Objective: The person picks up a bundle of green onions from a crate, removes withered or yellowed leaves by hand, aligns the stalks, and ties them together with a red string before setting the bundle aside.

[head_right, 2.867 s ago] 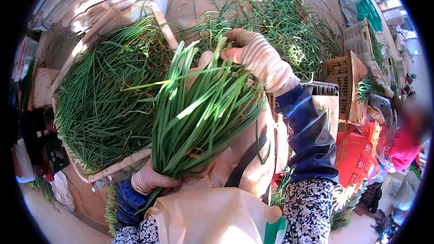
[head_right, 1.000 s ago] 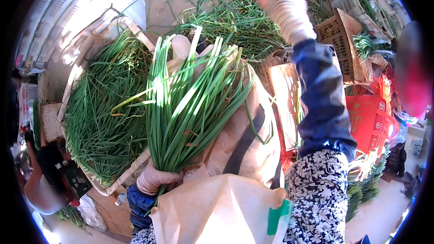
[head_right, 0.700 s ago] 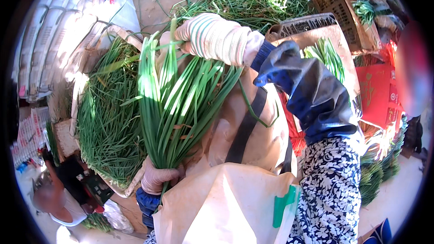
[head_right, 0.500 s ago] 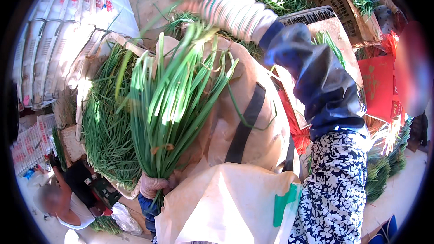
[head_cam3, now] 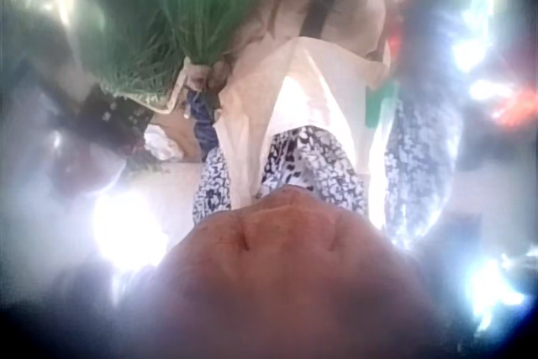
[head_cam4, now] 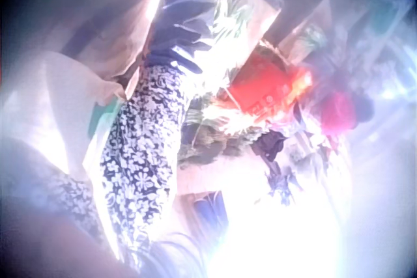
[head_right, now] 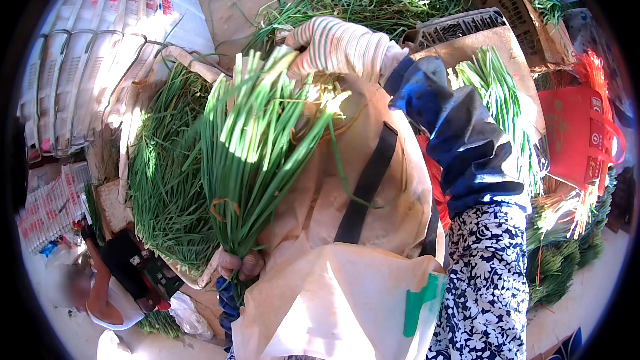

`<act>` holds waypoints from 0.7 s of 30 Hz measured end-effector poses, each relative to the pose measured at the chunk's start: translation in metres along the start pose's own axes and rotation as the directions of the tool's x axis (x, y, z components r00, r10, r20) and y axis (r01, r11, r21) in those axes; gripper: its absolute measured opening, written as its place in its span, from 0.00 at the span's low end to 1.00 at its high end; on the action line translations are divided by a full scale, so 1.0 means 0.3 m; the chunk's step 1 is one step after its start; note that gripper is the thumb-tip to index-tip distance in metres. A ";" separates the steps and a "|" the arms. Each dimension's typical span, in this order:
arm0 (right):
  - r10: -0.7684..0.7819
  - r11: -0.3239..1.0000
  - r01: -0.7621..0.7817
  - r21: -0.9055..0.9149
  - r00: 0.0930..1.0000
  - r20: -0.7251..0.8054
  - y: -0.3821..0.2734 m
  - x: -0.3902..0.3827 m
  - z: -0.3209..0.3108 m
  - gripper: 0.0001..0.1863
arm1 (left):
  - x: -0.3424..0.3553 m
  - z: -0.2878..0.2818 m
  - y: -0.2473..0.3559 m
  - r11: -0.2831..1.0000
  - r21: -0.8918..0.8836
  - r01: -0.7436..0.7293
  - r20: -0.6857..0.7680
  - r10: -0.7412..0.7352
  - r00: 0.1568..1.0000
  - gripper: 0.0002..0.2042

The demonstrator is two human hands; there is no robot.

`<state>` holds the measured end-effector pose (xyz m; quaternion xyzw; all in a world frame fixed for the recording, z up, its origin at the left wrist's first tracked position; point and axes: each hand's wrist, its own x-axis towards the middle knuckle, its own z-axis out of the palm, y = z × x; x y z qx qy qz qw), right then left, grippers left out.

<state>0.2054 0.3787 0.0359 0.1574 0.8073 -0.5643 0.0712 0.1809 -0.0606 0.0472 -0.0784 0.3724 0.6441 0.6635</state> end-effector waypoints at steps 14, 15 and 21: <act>-0.237 0.871 0.196 -0.449 0.971 -0.036 -0.158 -0.016 0.094 0.32 | -0.003 -0.019 -0.007 0.995 -0.100 -0.029 0.064 0.035 0.997 0.29; -0.338 0.874 0.279 -0.397 0.938 -0.084 -0.116 0.002 0.107 0.24 | -0.004 -0.017 -0.006 0.994 -0.103 -0.031 0.068 0.038 0.997 0.30; -0.425 0.905 0.419 -0.068 0.892 -0.155 -0.068 -0.010 0.037 0.12 | 0.012 -0.019 0.001 0.990 -0.128 -0.064 0.101 0.077 0.992 0.31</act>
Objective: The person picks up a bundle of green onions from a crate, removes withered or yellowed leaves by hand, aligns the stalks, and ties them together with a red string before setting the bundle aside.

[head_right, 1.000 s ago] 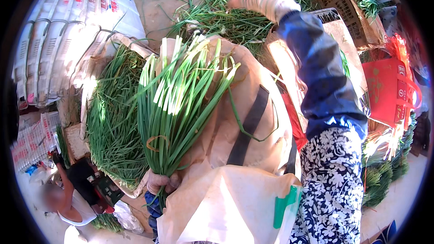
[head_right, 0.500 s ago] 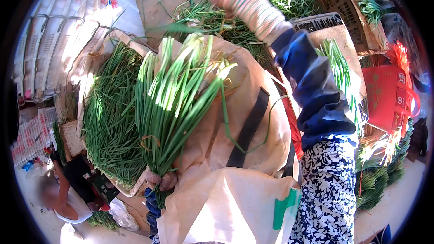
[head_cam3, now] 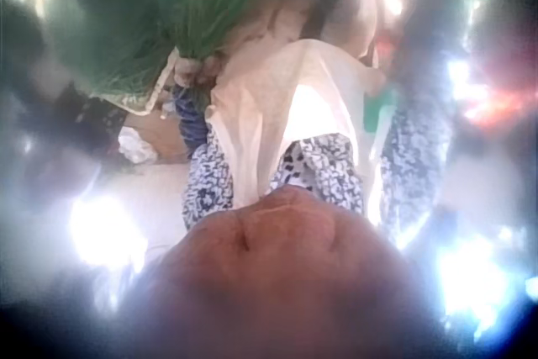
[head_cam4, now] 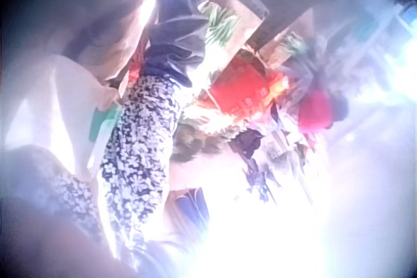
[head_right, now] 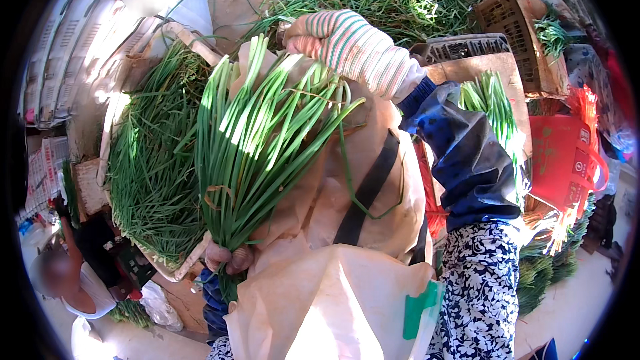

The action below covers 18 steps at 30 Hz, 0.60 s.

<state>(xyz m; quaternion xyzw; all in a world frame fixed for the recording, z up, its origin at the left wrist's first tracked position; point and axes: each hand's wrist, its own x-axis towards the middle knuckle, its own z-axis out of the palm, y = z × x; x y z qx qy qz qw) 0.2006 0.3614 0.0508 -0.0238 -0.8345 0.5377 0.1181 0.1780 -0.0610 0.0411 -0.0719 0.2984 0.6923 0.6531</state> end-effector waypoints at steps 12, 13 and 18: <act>0.616 0.782 -0.580 0.228 0.666 -0.420 0.135 -0.058 -0.265 0.26 | 0.066 0.024 0.029 0.995 -0.093 0.022 0.052 -0.017 0.998 0.31; 0.593 0.793 -0.522 0.314 0.780 -0.201 0.216 -0.089 -0.247 0.37 | 0.072 0.003 0.024 1.000 -0.026 0.011 0.102 -0.008 0.995 0.31; 0.476 0.762 -0.405 0.505 0.879 -0.014 0.016 -0.079 0.008 0.31 | 0.061 -0.010 0.013 0.999 -0.046 0.004 0.055 -0.002 0.999 0.31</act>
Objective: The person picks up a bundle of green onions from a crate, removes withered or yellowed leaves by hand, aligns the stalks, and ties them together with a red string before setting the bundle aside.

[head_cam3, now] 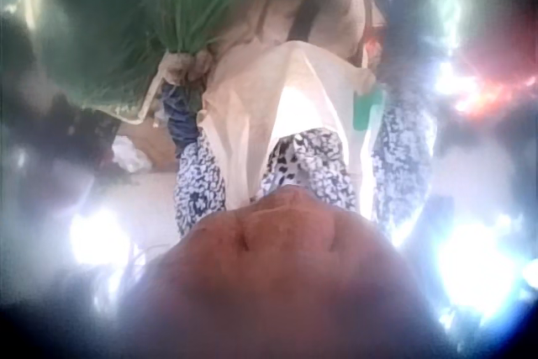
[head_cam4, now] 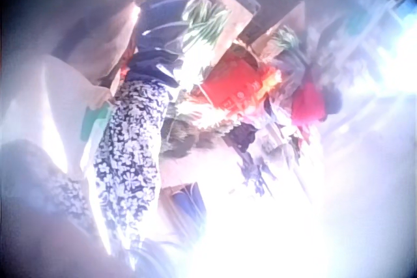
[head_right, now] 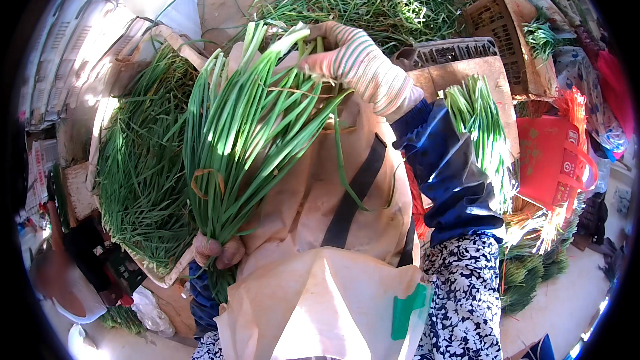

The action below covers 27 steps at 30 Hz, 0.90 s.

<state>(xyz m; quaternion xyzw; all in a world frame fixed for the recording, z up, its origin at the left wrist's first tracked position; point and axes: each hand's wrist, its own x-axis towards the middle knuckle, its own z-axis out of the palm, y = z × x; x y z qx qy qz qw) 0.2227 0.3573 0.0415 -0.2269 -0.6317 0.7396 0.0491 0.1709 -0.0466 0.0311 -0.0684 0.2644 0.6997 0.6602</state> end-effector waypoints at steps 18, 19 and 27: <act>-0.119 0.953 0.114 0.282 0.993 -0.001 0.000 0.150 0.007 0.12 | 0.017 0.002 -0.002 0.997 -0.072 0.025 0.015 -0.024 1.000 0.31; -0.105 0.972 0.106 0.210 0.994 -0.014 0.001 0.157 0.017 0.12 | 0.015 0.011 0.001 0.998 -0.053 0.017 -0.012 -0.018 1.000 0.31; -0.365 0.631 0.239 -0.739 0.931 -0.011 -0.021 0.153 0.046 0.08 | 0.021 0.041 0.015 0.998 -0.027 0.061 -0.117 -0.063 0.991 0.32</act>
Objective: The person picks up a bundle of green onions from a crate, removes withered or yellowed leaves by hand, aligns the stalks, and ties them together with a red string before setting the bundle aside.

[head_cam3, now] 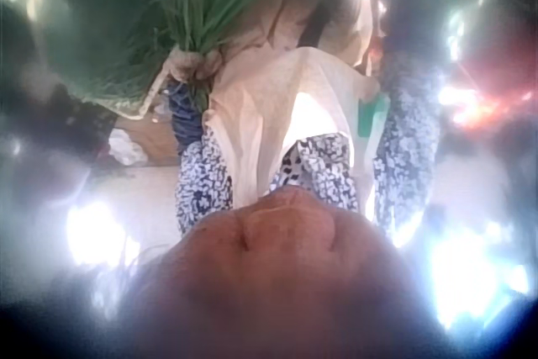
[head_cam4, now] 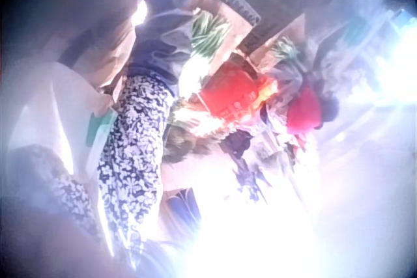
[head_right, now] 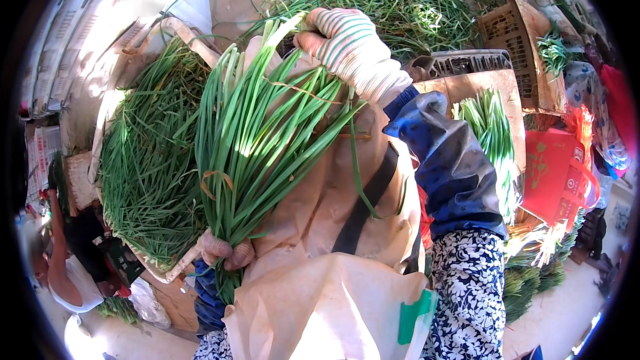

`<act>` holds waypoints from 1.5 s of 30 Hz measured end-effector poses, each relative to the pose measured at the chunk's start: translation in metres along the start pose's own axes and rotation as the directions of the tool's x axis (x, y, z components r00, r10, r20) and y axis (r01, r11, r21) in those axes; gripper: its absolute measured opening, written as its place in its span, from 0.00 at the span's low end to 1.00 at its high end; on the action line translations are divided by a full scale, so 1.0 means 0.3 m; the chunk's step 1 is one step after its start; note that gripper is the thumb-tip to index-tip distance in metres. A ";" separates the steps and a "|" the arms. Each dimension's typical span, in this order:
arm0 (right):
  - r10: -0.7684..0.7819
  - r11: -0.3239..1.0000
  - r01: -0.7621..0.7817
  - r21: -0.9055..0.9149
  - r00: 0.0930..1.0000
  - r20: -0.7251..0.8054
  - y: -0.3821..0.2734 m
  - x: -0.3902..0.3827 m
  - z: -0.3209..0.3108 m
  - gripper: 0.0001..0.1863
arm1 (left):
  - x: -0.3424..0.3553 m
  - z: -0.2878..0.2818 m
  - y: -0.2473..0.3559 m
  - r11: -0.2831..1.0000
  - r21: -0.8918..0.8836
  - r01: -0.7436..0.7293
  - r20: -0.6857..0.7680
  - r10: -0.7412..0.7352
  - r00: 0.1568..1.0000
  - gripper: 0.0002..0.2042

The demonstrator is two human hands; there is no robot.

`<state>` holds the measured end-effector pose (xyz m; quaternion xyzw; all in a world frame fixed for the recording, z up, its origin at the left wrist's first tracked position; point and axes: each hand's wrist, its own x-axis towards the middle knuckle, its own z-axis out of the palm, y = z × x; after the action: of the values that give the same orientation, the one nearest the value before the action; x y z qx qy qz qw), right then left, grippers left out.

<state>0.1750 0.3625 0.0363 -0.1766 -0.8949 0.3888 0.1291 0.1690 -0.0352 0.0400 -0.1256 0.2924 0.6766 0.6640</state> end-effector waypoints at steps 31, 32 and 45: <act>0.321 0.819 -0.192 0.540 0.934 -0.156 0.093 -0.137 -0.224 0.09 | 0.015 0.001 0.011 0.986 0.166 0.001 0.013 -0.003 1.000 0.28; 0.366 0.680 -0.148 0.718 0.917 -0.158 0.113 -0.132 -0.243 0.09 | 0.013 0.002 0.009 0.987 0.162 -0.005 0.018 0.003 1.000 0.28; 0.055 0.896 -0.086 0.437 0.995 0.083 -0.274 -0.284 -0.179 0.26 | 0.016 0.002 0.000 0.987 0.163 -0.014 0.009 0.013 1.000 0.28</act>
<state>0.2542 0.3095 0.1250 -0.1619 -0.7810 0.5910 0.1207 0.1686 -0.0310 0.0377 -0.0663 0.3448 0.6554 0.6687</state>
